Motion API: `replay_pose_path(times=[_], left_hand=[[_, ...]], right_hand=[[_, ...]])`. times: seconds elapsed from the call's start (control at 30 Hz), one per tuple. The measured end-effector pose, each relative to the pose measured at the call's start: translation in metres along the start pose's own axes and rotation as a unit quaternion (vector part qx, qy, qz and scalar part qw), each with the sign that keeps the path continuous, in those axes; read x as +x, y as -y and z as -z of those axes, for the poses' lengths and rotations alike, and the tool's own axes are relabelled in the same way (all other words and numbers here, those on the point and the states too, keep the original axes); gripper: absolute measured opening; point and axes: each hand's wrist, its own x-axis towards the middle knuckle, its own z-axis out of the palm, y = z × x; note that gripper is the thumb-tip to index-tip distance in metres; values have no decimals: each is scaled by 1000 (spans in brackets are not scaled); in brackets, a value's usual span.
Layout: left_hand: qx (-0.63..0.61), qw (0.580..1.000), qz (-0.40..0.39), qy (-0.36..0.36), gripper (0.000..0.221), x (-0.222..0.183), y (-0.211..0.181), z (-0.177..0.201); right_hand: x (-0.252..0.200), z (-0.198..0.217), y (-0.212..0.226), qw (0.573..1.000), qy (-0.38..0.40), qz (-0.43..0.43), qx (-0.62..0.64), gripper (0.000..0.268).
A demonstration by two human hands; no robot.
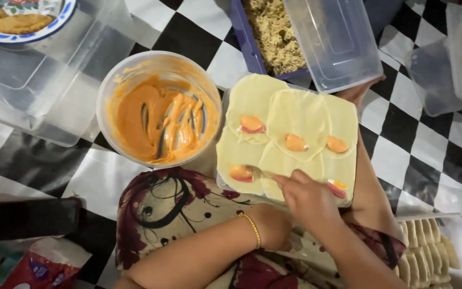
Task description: Folding dough around filling to prepare risoles for cooking
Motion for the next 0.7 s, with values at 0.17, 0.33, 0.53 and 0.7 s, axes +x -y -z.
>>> replay_pose_path(times=[0.17, 0.33, 0.53, 0.7], left_hand=[[-72, 997, -1, -17, 46, -1, 0, -2], [-34, 999, -7, -18, 47, 4, -1, -5], [-20, 1000, -12, -21, 50, 6, 3, -13], [-12, 999, -13, -37, 50, 6, 6, -17]], right_hand=[[-13, 11, -9, 979, -76, 27, -186, 32], [17, 28, -11, 996, -49, -23, -68, 29], [99, -7, 33, 993, -51, 107, -4, 19], [171, -102, 55, 982, 58, 149, -99, 29]])
